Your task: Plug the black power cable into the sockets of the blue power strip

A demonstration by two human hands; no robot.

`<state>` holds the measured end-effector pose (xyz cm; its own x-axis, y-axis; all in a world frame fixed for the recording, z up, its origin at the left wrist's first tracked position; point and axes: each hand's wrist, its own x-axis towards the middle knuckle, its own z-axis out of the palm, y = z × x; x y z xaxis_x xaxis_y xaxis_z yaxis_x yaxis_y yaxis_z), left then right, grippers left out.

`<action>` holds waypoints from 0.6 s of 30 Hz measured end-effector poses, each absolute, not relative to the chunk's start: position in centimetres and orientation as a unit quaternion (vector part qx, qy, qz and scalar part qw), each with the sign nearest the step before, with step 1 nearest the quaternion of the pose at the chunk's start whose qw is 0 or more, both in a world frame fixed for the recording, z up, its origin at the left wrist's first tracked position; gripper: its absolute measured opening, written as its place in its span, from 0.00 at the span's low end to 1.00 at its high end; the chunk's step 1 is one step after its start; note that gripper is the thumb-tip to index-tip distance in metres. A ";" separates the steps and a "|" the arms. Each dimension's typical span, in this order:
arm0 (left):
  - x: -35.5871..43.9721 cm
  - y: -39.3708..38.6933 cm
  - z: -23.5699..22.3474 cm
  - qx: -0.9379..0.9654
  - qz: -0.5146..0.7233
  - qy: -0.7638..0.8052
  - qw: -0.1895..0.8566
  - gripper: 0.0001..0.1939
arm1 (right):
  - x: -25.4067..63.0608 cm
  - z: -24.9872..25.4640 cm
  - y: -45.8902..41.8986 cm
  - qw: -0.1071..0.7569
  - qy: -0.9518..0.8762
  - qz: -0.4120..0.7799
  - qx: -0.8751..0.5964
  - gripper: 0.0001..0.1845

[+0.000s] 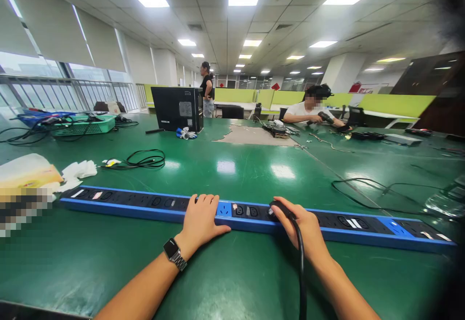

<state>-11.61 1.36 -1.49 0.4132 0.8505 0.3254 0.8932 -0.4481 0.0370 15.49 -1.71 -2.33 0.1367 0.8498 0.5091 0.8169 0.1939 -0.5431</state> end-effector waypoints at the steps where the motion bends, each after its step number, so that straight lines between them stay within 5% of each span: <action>1: -11.6 1.4 -1.5 -0.838 -0.151 -0.520 0.071 0.40 | 15.5 -2.3 -1.7 0.405 -0.656 0.020 -0.636 0.27; 11: -11.6 1.3 -1.5 -0.838 -0.151 -0.519 0.076 0.39 | 14.5 -2.5 -1.9 0.397 -0.642 -0.033 -0.656 0.29; 18: -11.6 1.3 -1.3 -0.839 -0.148 -0.519 0.074 0.39 | 14.5 -1.5 -1.3 0.396 -0.702 -0.009 -0.591 0.21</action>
